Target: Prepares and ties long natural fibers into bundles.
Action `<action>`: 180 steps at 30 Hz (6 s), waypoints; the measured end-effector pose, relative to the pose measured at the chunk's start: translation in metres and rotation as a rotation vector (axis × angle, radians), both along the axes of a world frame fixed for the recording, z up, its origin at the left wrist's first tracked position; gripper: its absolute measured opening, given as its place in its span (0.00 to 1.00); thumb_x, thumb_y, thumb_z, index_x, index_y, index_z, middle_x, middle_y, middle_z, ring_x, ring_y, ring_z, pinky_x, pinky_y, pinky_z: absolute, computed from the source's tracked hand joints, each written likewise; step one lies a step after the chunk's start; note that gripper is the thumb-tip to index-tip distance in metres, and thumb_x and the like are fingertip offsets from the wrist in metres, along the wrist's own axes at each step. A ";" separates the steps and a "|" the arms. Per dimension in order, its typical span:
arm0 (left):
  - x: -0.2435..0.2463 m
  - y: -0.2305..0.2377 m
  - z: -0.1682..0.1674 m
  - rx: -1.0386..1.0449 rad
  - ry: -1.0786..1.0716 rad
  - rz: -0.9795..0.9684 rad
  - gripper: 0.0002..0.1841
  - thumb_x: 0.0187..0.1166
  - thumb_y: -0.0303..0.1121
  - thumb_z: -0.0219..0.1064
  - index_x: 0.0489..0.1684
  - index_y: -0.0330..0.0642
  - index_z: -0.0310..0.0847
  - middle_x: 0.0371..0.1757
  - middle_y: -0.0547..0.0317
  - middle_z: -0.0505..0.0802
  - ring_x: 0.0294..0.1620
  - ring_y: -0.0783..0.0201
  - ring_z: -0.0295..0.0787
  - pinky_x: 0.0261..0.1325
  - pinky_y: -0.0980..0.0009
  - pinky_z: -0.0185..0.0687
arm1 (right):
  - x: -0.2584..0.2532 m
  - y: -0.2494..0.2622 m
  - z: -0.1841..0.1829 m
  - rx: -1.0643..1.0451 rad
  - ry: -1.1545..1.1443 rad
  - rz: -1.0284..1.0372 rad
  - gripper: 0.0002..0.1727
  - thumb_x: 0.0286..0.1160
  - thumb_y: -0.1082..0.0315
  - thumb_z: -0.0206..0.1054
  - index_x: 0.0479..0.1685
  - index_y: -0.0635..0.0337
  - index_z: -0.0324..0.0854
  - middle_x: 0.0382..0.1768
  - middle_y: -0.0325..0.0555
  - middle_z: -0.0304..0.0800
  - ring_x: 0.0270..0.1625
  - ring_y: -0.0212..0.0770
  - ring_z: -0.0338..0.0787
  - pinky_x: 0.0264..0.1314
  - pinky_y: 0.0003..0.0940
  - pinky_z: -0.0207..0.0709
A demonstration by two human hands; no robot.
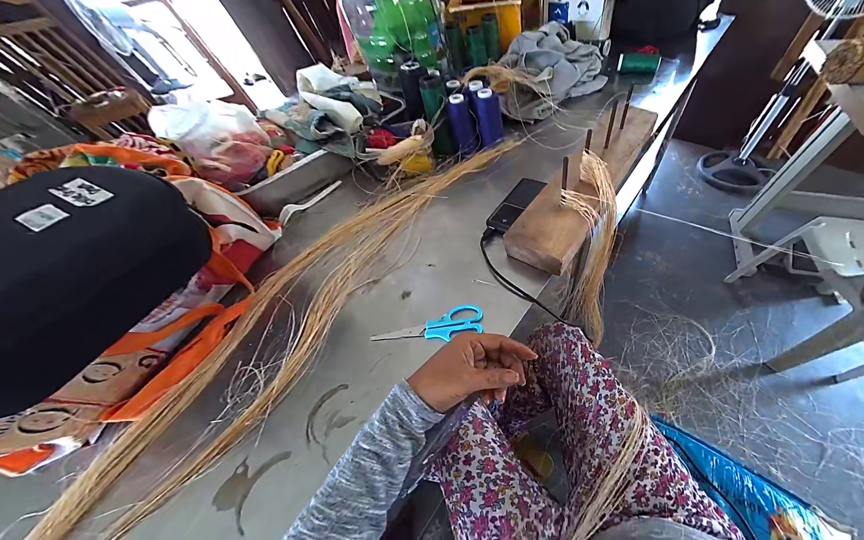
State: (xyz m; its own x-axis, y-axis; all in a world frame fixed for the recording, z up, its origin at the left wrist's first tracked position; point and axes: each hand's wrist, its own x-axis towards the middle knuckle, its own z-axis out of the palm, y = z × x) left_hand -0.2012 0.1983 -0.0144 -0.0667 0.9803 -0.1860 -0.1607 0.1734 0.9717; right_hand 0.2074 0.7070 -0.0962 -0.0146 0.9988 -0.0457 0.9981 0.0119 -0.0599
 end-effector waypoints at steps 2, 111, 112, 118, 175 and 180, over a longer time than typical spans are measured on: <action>-0.002 0.000 -0.002 0.006 0.002 -0.009 0.15 0.71 0.24 0.72 0.57 0.42 0.89 0.37 0.71 0.96 0.28 0.79 0.89 0.32 0.85 0.85 | -0.020 -0.012 -0.020 -0.046 0.006 0.028 0.20 0.80 0.77 0.62 0.66 0.85 0.75 0.71 0.84 0.75 0.78 0.79 0.73 0.78 0.73 0.64; -0.166 -0.204 0.042 0.150 0.280 0.853 0.14 0.74 0.18 0.56 0.26 0.44 0.86 0.17 0.71 0.86 0.11 0.85 0.68 0.15 0.88 0.62 | -0.545 -0.334 0.143 -1.260 1.534 0.612 0.18 0.97 0.58 0.42 0.48 0.54 0.76 0.21 0.29 0.73 0.15 0.23 0.68 0.19 0.18 0.68; -0.166 -0.208 0.039 0.196 0.235 0.874 0.15 0.72 0.19 0.55 0.23 0.46 0.86 0.17 0.71 0.86 0.11 0.85 0.67 0.15 0.88 0.62 | -0.546 -0.327 0.143 -1.242 1.574 0.593 0.18 0.97 0.58 0.41 0.47 0.53 0.76 0.21 0.28 0.73 0.16 0.23 0.69 0.20 0.18 0.68; -0.170 -0.219 0.017 0.296 0.138 0.947 0.17 0.71 0.18 0.54 0.20 0.49 0.85 0.18 0.71 0.86 0.10 0.85 0.66 0.14 0.88 0.60 | -0.545 -0.288 0.144 -1.112 1.840 0.458 0.19 0.97 0.56 0.41 0.46 0.51 0.76 0.20 0.28 0.75 0.16 0.24 0.72 0.21 0.20 0.71; -0.164 -0.163 0.021 -0.179 0.342 0.725 0.16 0.81 0.15 0.57 0.27 0.38 0.88 0.20 0.69 0.90 0.20 0.81 0.81 0.29 0.85 0.78 | -0.507 -0.263 0.218 0.253 0.300 1.409 0.16 0.87 0.65 0.62 0.54 0.71 0.88 0.57 0.77 0.87 0.68 0.79 0.82 0.67 0.80 0.69; -0.173 -0.173 0.014 -0.146 0.310 0.722 0.18 0.80 0.15 0.55 0.26 0.39 0.89 0.21 0.69 0.90 0.15 0.83 0.76 0.21 0.88 0.71 | -0.478 -0.194 0.244 0.369 0.323 1.174 0.18 0.88 0.65 0.58 0.58 0.73 0.85 0.61 0.82 0.83 0.70 0.85 0.78 0.65 0.85 0.65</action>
